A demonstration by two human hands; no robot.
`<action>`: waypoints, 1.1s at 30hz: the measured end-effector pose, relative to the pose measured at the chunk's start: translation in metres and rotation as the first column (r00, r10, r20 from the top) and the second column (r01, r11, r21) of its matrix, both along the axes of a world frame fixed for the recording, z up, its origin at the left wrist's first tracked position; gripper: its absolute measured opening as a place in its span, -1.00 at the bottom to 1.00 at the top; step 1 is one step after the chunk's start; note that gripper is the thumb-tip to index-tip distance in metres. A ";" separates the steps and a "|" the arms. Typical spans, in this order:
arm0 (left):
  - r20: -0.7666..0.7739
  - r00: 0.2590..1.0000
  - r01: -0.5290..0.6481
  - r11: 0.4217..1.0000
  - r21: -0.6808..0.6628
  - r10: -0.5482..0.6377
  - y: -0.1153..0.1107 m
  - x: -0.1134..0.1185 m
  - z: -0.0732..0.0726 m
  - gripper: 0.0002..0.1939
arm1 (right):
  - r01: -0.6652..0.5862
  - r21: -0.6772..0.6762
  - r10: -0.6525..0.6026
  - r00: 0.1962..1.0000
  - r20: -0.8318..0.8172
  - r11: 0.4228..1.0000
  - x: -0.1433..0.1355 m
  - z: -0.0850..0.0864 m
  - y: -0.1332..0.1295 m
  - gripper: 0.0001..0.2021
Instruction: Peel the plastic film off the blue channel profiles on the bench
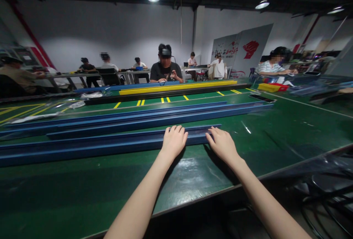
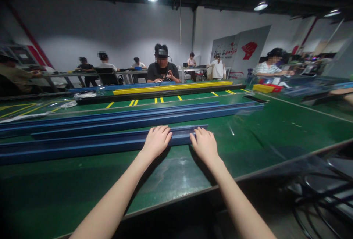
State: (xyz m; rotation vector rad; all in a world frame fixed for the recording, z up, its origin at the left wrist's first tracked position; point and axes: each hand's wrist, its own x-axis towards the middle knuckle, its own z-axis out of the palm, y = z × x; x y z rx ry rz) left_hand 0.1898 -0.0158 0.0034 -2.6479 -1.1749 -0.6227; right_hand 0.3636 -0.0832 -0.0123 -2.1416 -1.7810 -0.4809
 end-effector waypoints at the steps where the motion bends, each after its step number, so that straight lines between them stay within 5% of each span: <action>1: 0.003 1.000 0.029 1.000 0.005 -0.029 0.000 0.001 -0.002 -0.64 | -0.013 0.004 0.013 1.000 0.002 1.000 -0.005 -0.001 0.001 -0.59; 10: -0.038 0.994 0.099 0.994 -0.045 -0.100 -0.001 0.002 -0.005 -0.61 | -0.167 0.022 0.169 0.980 -0.110 0.986 -0.018 0.000 0.003 -0.59; 21: -0.036 0.998 -0.045 0.998 -0.032 0.044 -0.003 0.000 0.009 -0.61 | 0.066 0.048 -0.063 0.997 -0.052 0.997 0.025 0.000 -0.008 -0.60; 27: -0.015 0.998 -0.066 0.997 0.025 0.067 -0.002 -0.001 0.005 -0.62 | 0.088 0.042 -0.087 0.996 -0.019 0.995 0.015 -0.005 -0.007 -0.59; 33: 0.021 0.999 0.032 0.997 0.070 -0.033 -0.002 0.003 -0.002 -0.64 | 0.035 0.038 -0.035 0.999 -0.004 0.999 -0.005 -0.009 -0.003 -0.56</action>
